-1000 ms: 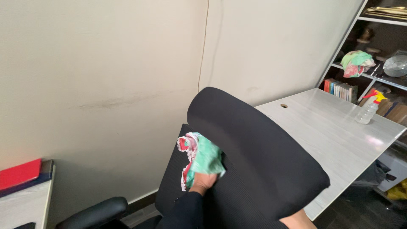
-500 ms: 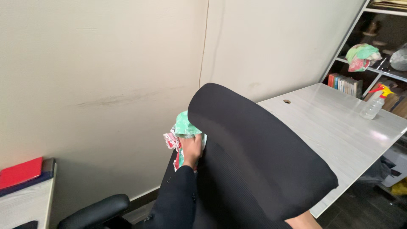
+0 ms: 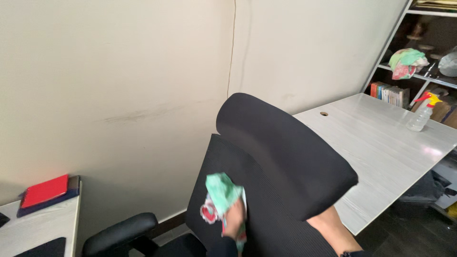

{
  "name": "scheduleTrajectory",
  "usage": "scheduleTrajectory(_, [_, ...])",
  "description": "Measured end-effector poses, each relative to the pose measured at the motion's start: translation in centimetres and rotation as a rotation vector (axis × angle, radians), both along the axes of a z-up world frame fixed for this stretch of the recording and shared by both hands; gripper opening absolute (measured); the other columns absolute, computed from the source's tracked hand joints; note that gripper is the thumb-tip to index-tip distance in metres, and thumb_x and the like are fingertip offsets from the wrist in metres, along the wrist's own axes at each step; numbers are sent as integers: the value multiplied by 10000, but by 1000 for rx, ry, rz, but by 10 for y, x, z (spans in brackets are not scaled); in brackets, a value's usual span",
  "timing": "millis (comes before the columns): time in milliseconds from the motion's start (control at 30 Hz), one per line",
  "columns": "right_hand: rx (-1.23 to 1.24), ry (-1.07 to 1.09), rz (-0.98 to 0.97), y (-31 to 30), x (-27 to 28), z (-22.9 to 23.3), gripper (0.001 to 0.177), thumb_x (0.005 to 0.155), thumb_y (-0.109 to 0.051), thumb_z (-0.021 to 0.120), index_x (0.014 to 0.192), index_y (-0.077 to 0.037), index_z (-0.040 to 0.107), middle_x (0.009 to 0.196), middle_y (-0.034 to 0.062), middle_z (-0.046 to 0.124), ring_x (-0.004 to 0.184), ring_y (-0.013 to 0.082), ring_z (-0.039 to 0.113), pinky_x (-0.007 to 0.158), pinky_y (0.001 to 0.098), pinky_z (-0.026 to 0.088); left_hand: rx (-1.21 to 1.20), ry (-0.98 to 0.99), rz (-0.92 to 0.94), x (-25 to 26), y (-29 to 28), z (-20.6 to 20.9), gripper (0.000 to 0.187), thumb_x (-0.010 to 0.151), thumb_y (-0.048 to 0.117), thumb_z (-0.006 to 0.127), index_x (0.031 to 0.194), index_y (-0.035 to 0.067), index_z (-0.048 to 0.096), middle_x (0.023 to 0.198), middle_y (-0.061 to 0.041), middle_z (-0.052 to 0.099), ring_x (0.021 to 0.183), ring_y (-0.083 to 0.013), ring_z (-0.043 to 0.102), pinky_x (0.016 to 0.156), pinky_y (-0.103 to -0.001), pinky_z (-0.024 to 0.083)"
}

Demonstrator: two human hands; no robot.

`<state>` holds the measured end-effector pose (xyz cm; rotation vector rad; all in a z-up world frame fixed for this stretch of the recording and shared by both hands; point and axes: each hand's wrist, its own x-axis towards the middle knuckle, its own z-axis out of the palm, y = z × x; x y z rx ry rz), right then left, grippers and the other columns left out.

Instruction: The person wipes an office chair with a green cloth, cleaning the headrest, backrest, armrests, seat and base while turning the chair around. They then wipe a closed laptop on the desk and the desk surface near the monitor.

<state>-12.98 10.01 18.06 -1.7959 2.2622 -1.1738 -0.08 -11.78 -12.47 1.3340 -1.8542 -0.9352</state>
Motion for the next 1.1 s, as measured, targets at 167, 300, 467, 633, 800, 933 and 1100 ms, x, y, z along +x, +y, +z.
scheduleTrajectory(167, [124, 4, -34, 5, 10, 11, 562, 938, -368, 604, 1388, -36, 554, 1456, 151, 549, 1340, 299, 527, 1097, 413, 405, -199, 318, 110, 41, 124, 15, 508, 1002, 323, 384, 1439, 108, 530, 1493, -189, 483, 1393, -348, 428, 1211, -413, 284])
scheduleTrajectory(300, [-41, 47, 105, 8, 4, 1, 533, 911, -321, 619, 1332, 6, 590, 1357, 170, 636, 1246, 311, 608, 1031, 417, 452, -308, 570, 62, 64, 165, 112, 571, 945, 301, 482, 1465, 64, 479, 1536, -231, 379, 1430, -387, 343, 1212, -436, 247])
scheduleTrajectory(467, [-27, 274, 112, -7, -24, -33, 389, 937, -247, 563, 1263, -48, 642, 1292, 142, 698, 1204, 307, 655, 1002, 391, 504, -694, 699, -292, 77, 208, 269, 703, 874, 275, 605, 1497, 10, 415, 1590, -285, 249, 1477, -436, 237, 1213, -465, 202])
scheduleTrajectory(633, [-113, -60, 141, -22, -46, -61, 521, 871, -225, 677, 1333, -6, 583, 1277, 225, 630, 1147, 357, 618, 918, 421, 493, -808, 604, -399, 69, 210, 364, 789, 844, 233, 691, 1524, -27, 387, 1643, -332, 164, 1524, -479, 152, 1217, -503, 139])
scheduleTrajectory(800, [-16, 332, 145, -26, -46, -52, 277, 881, -167, 598, 1117, -60, 696, 1204, 155, 704, 1153, 337, 645, 956, 431, 498, -468, 666, -330, 34, 158, 380, 579, 950, 237, 556, 1480, 19, 473, 1599, -259, 412, 1511, -424, 349, 1238, -471, 260])
scheduleTrajectory(933, [-202, 973, 195, -25, -39, -36, 309, 805, -50, 561, 1075, 32, 687, 1123, 209, 707, 1070, 367, 667, 913, 480, 508, -559, 456, -6, 16, 79, 382, 484, 997, 271, 592, 1398, 1, 582, 1445, -280, 501, 1348, -438, 440, 1144, -456, 314])
scheduleTrajectory(1100, [-177, 553, 205, -18, -31, -29, 228, 799, -87, 591, 974, 1, 707, 1001, 216, 723, 959, 387, 673, 801, 477, 515, -468, 676, -7, 7, 51, 366, 464, 1015, 324, 562, 1298, -38, 619, 1276, -218, 686, 1211, -336, 644, 1046, -387, 465])
